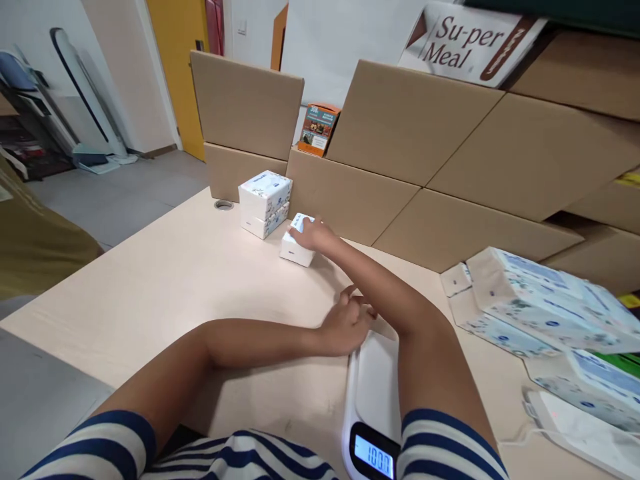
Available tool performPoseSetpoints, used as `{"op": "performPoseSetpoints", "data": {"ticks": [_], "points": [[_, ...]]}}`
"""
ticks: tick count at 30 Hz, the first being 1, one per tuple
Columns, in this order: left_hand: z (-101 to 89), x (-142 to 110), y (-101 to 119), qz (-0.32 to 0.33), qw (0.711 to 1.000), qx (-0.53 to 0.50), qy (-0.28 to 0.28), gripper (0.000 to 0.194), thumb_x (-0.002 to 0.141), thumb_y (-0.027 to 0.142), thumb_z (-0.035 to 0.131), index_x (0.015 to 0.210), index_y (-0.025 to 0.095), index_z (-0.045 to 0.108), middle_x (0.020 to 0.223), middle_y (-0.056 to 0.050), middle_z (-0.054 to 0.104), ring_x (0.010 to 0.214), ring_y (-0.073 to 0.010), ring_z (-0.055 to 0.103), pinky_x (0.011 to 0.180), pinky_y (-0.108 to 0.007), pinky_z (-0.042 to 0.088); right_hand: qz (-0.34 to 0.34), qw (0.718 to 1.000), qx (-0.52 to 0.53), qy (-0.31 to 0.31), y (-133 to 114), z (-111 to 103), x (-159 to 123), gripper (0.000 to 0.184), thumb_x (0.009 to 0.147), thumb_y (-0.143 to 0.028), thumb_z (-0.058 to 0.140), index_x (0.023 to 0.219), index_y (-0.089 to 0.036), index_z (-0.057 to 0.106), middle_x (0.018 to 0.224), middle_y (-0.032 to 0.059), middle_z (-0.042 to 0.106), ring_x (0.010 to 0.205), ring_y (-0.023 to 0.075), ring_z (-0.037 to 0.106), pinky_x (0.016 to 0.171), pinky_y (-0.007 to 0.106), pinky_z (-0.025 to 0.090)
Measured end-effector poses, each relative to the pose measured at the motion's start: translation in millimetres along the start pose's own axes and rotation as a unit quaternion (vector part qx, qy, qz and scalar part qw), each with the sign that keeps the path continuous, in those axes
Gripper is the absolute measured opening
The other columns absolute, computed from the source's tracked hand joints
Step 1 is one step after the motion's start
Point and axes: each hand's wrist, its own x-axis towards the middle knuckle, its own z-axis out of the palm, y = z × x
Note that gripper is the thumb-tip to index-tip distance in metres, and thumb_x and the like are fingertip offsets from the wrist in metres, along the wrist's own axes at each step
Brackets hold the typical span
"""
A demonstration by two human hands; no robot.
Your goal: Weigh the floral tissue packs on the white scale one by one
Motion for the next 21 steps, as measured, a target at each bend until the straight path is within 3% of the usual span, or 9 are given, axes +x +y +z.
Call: {"op": "performPoseSetpoints", "data": {"ticks": [4, 6, 11, 16, 21], "points": [[-0.1, 1.5, -0.7, 0.006, 1.000, 0.028, -0.010, 0.068, 0.101, 0.054, 0.051, 0.158, 0.017, 0.054, 0.183, -0.018, 0.027, 0.165, -0.0404, 0.043, 0.140, -0.058, 0.036, -0.050, 0.998, 0.022, -0.003, 1.2, 9.3, -26.1, 0.092, 0.105, -0.079, 0.035, 0.179, -0.026, 0.025, 0.191, 0.0160, -0.004, 0.159, 0.0465, 0.052, 0.128, 0.053, 0.049], [-0.1, 1.6, -0.4, 0.012, 0.999, 0.032, -0.013, 0.069, 0.101, 0.053, 0.050, 0.160, 0.017, 0.051, 0.181, -0.018, 0.030, 0.163, -0.0414, 0.046, 0.138, -0.059, 0.038, -0.081, 0.997, 0.005, 0.002, 4.0, 13.4, -33.3, 0.094, 0.102, -0.079, 0.046, 0.179, -0.030, 0.026, 0.191, 0.0113, -0.012, 0.159, 0.0494, 0.051, 0.126, 0.057, 0.050], [-1.5, 1.4, 1.4, 0.016, 0.998, 0.053, -0.019, 0.072, 0.101, 0.049, 0.051, 0.165, 0.016, 0.045, 0.180, -0.020, 0.032, 0.162, -0.0431, 0.044, 0.138, -0.060, 0.038, -0.120, 0.991, -0.055, 0.005, 2.9, 20.7, -20.5, 0.089, 0.104, -0.065, 0.056, 0.180, -0.032, 0.024, 0.192, 0.0116, 0.009, 0.164, 0.0470, 0.044, 0.129, 0.058, 0.047], [-1.4, 1.8, -0.7, 0.028, 0.999, 0.042, -0.012, 0.077, 0.100, 0.046, 0.053, 0.169, 0.014, 0.039, 0.178, -0.023, 0.033, 0.162, -0.0460, 0.042, 0.136, -0.064, 0.042, -0.114, 0.992, -0.047, 0.012, -11.1, 22.3, 2.7, 0.089, 0.105, -0.065, 0.053, 0.181, -0.033, 0.021, 0.192, 0.0111, 0.009, 0.165, 0.0459, 0.044, 0.129, 0.057, 0.048], [3.0, 2.9, -5.1, 0.026, 0.999, 0.044, -0.004, 0.074, 0.099, 0.045, 0.057, 0.165, 0.016, 0.045, 0.172, -0.022, 0.041, 0.156, -0.0483, 0.050, 0.135, -0.066, 0.041, -0.100, 0.994, -0.045, 0.021, -23.7, 23.6, 10.3, 0.090, 0.105, -0.067, 0.050, 0.181, -0.029, 0.020, 0.191, 0.0157, 0.011, 0.160, 0.0471, 0.051, 0.125, 0.058, 0.051]]}}
